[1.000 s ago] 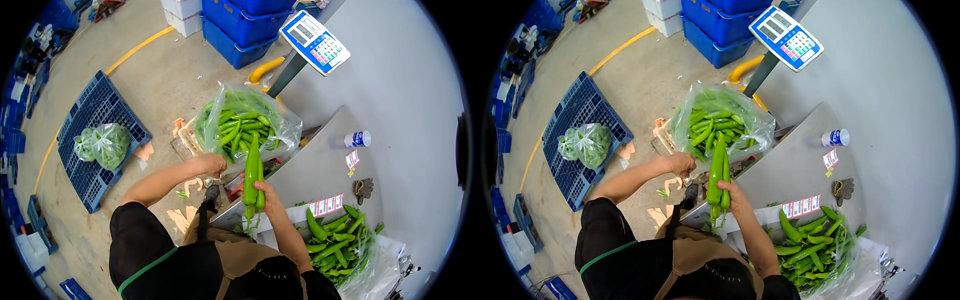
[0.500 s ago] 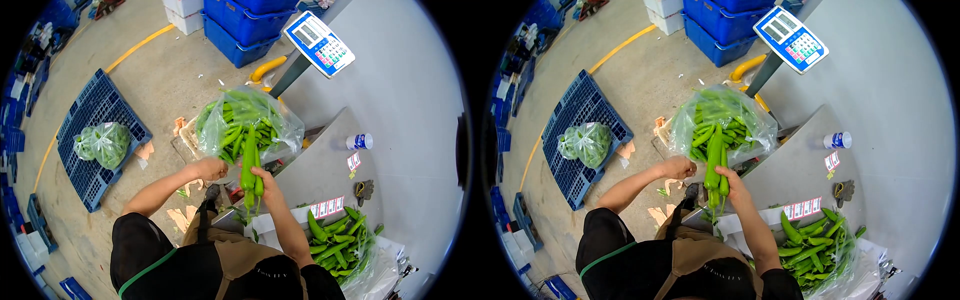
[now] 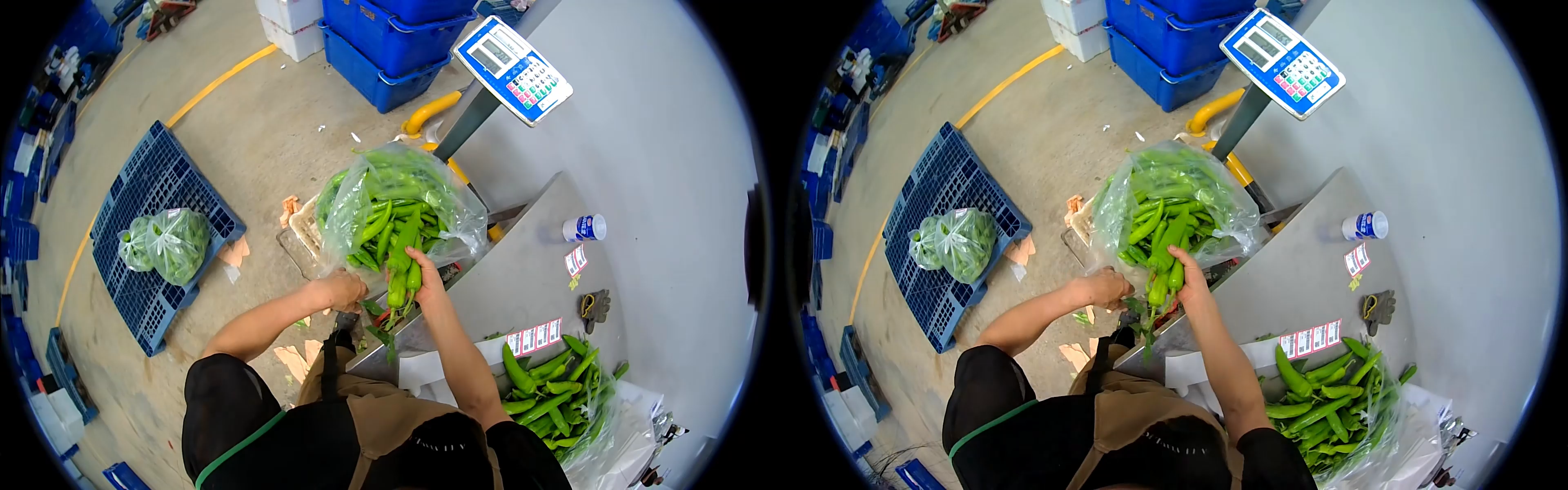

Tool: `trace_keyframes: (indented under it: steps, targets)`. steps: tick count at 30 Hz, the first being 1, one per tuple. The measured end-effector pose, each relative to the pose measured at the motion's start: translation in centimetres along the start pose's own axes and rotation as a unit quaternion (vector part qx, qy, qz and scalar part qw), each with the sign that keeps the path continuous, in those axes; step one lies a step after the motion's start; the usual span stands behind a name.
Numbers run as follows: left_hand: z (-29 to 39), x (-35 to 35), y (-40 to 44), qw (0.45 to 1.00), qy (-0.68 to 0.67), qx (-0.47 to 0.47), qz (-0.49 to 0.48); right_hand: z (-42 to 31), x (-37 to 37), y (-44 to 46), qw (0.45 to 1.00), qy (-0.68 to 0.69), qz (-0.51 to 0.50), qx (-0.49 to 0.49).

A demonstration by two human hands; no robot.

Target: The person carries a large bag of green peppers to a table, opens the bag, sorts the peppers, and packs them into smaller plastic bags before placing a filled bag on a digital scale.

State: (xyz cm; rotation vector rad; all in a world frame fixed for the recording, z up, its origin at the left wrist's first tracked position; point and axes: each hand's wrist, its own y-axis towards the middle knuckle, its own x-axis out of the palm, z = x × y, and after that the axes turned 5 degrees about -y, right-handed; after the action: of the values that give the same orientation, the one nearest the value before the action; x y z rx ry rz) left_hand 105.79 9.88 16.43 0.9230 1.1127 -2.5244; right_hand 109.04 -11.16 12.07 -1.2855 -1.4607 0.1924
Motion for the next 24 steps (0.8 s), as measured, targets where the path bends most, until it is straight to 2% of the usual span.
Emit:
trace_keyframes:
  steps: [4,5,7,8,11,14,17,20,24]
  targets:
    - [0.3,-1.1,-1.3,0.998,-0.057,-0.015,0.018,0.3,0.6,-0.6,1.0,-0.01,0.008,-0.017]
    - [0.5,-1.6,-1.7,0.997,-0.068,-0.018,0.02,0.3,0.7,-1.6,0.999,-0.032,-0.018,-0.018]
    - [0.3,-1.7,-1.8,0.98,-0.148,-0.035,0.132,-0.2,3.4,-5.7,0.994,-0.074,-0.072,-0.021]
    - [0.2,-1.8,-1.9,0.963,-0.187,-0.043,0.188,0.1,2.7,-6.4,0.992,-0.048,-0.12,-0.008]
    - [1.6,-4.8,-2.5,0.859,-0.329,-0.016,0.393,0.3,4.0,-9.1,0.972,-0.069,-0.223,-0.024]
    - [3.2,-8.1,-3.9,0.796,-0.299,0.068,0.522,0.3,4.8,-10.6,0.957,-0.095,-0.273,-0.027]
    - [4.3,-10.7,-4.9,0.766,-0.326,0.164,0.529,-0.2,5.2,-11.9,0.956,-0.091,-0.278,0.01]
    - [5.2,-12.8,-6.2,0.791,-0.414,0.196,0.405,-0.5,5.3,-12.7,0.953,-0.087,-0.288,0.025]
    - [6.0,-13.4,-6.6,0.825,-0.433,0.175,0.318,-1.0,5.0,-13.6,0.948,-0.142,-0.285,0.001]
